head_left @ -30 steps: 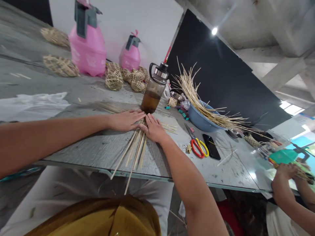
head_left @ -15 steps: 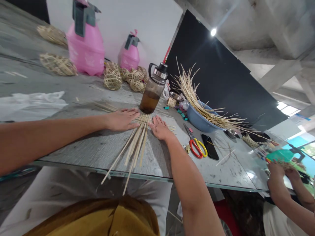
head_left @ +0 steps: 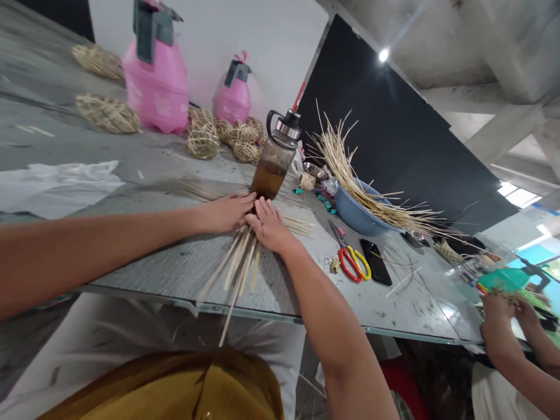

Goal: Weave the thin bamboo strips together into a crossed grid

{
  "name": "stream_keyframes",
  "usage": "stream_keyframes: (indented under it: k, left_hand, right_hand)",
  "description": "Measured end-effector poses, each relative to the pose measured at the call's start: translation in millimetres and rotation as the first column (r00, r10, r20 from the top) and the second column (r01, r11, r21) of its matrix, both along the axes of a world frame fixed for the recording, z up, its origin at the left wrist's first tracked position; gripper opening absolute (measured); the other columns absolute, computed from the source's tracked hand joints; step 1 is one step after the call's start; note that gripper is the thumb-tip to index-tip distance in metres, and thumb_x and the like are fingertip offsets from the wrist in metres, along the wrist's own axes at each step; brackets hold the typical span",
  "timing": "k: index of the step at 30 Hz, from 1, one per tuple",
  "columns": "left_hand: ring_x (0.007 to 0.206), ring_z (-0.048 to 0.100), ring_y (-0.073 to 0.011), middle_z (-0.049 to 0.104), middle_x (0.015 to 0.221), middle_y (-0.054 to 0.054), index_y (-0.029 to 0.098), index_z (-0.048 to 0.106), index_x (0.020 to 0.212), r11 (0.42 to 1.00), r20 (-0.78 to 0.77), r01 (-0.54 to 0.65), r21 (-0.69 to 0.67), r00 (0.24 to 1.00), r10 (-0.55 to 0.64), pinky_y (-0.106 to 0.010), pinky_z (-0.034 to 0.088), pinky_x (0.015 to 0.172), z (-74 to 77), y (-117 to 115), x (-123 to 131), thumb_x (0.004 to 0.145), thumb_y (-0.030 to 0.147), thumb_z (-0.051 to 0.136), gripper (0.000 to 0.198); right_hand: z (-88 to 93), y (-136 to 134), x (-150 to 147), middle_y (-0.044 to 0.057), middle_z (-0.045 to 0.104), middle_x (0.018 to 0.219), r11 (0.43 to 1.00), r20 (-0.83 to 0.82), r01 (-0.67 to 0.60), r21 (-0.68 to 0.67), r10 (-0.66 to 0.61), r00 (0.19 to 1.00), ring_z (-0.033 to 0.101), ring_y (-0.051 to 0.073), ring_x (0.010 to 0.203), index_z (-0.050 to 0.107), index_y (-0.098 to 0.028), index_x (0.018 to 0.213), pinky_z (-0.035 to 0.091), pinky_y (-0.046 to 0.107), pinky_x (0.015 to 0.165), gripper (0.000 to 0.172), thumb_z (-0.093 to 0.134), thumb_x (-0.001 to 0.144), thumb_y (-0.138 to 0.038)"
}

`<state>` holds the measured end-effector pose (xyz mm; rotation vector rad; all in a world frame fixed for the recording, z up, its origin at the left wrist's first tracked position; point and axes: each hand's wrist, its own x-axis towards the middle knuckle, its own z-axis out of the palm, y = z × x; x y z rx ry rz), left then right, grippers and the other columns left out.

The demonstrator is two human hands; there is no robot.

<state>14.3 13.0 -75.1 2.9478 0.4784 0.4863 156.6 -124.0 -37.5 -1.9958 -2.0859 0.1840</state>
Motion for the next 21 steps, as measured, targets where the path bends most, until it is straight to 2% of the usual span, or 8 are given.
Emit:
stream_keyframes:
  k: [4,8,12,21]
  left_hand:
    - [0.147,0.029,-0.0345,0.038,0.154,-0.019,0.014,0.042,0.150,0.997,-0.058,-0.079,0.007,0.995,0.080,-0.052,0.025,0.117,-7.4,1.1,-0.6,0.096,0.041,0.039,0.060]
    - [0.146,0.030,-0.0347,0.041,0.153,-0.018,0.014,0.043,0.150,0.993,-0.037,-0.117,-0.028,0.993,0.116,-0.051,0.023,0.118,-4.3,-1.9,-2.6,0.098,0.050,0.038,0.063]
    - [0.146,0.030,-0.0363,0.040,0.153,-0.019,0.011,0.041,0.151,0.988,-0.030,-0.142,-0.061,0.990,0.140,-0.051,0.021,0.119,-2.3,-2.5,-5.3,0.096,0.061,0.038,0.074]
    - [0.147,0.028,-0.0386,0.036,0.156,-0.019,0.011,0.035,0.154,0.978,-0.054,-0.202,-0.057,0.979,0.199,-0.056,0.024,0.117,-11.1,20.4,-15.3,0.093,0.070,0.034,0.085]
  right_hand:
    - [-1.4,-0.6,-3.6,0.012,0.013,0.166,0.996,-0.022,-0.011,-0.091,0.009,1.000,0.008,0.024,0.155,0.020,-0.012,0.159,0.010,0.047,0.126,0.073,0.023,0.104,-0.059]
    - [1.6,-5.8,4.7,0.015,0.013,0.165,0.995,-0.053,0.006,-0.104,-0.011,0.999,0.008,0.025,0.155,0.021,-0.007,0.158,0.011,0.046,0.126,0.072,0.021,0.105,-0.056]
    - [3.4,-9.6,13.9,0.014,0.012,0.165,0.991,-0.071,0.027,-0.128,-0.036,0.997,0.006,0.024,0.155,0.021,-0.007,0.158,0.009,0.044,0.127,0.070,0.018,0.106,-0.053]
    - [2.6,-10.0,24.0,0.013,0.008,0.166,0.983,-0.037,0.063,-0.172,-0.070,0.997,0.002,0.023,0.155,0.018,-0.008,0.159,0.007,0.045,0.127,0.070,0.021,0.105,-0.053]
